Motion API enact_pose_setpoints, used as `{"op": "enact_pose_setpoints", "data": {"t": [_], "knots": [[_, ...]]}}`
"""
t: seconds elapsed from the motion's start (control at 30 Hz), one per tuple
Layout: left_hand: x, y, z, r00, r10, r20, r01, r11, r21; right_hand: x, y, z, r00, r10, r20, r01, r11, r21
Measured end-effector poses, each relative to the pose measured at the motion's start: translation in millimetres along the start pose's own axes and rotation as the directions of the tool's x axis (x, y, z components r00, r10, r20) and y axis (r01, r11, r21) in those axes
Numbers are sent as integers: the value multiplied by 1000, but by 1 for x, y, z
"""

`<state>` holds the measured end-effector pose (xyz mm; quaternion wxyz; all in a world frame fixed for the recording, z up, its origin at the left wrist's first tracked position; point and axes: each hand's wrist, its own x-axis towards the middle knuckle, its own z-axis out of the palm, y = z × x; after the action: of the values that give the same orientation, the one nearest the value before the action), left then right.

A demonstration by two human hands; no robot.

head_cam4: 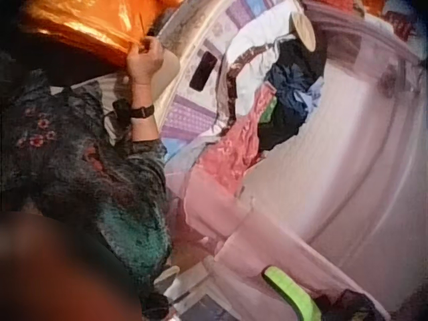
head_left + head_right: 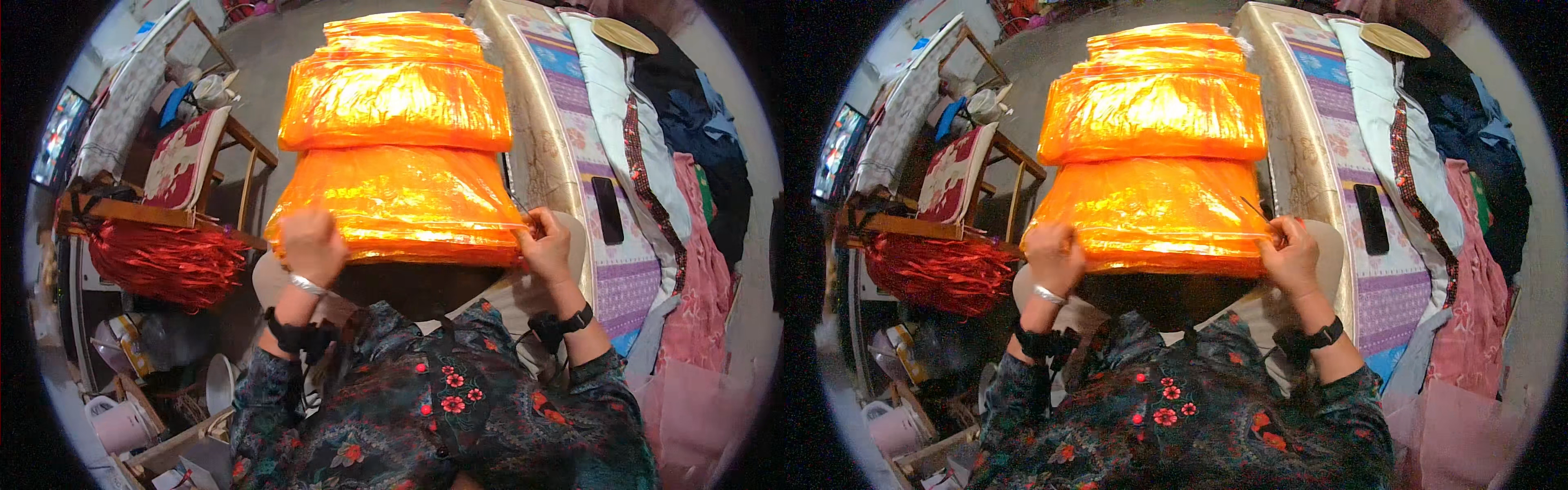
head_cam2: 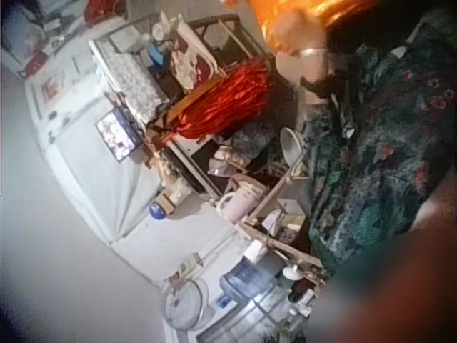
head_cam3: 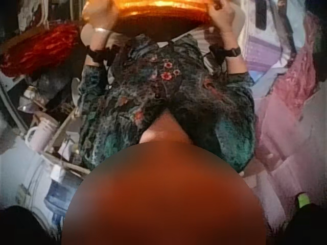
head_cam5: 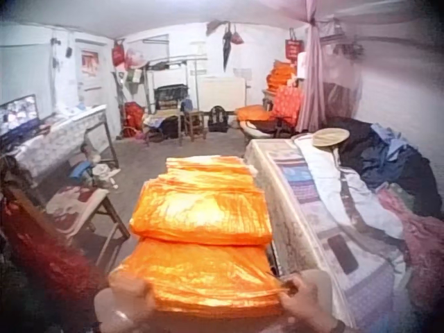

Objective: The recorder is tying bundles of orange plastic sheets with red plastic strips.

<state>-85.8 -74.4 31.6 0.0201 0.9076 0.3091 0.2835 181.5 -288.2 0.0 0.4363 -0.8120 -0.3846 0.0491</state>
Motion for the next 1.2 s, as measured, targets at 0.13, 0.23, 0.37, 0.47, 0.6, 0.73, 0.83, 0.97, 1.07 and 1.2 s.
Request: {"op": "enact_pose_setpoints", "data": {"t": [0.13, 0.23, 0.37, 0.47, 0.6, 0.73, 0.83, 0.97, 1.07, 1.2], "knots": [[48, 91, 27, 964, 250, 90, -198, 902, -383, 5, -4, -1, 996, -59, -60, 57, 998, -28], [65, 133, 57, 914, 372, 161, -286, 874, -393, 6, -14, 1, 993, -79, -89, 76, 996, -42], [58, 136, 94, 920, 374, 117, -301, 865, -401, 10, -25, 7, 998, -59, -38, 62, 994, 90], [49, 133, 86, 998, -12, 61, 45, 815, -578, 14, -16, 15, 984, -106, 143, 68, 966, 247], [35, 129, 83, 881, -289, 375, 449, 259, -855, 12, -11, 27, 915, 38, 401, -280, 776, 565], [33, 119, 84, 828, -312, 466, 482, -30, -876, 13, -8, 23, 820, 24, 571, -313, 855, 413], [31, 119, 84, 802, -353, 482, 495, -59, -867, 11, -6, 26, 852, 2, 524, -261, 869, 421], [34, 114, 85, 818, -349, 458, 482, -19, -876, 15, -7, 25, 885, -110, 452, -89, 914, 396], [36, 111, 85, 899, -310, 311, 413, 355, -839, 25, -8, 17, 874, -117, 472, -4, 969, 249], [45, 110, 67, 992, 74, -106, -112, 901, -420, 50, -45, 6, 892, -232, 387, 276, 959, -62]]}}
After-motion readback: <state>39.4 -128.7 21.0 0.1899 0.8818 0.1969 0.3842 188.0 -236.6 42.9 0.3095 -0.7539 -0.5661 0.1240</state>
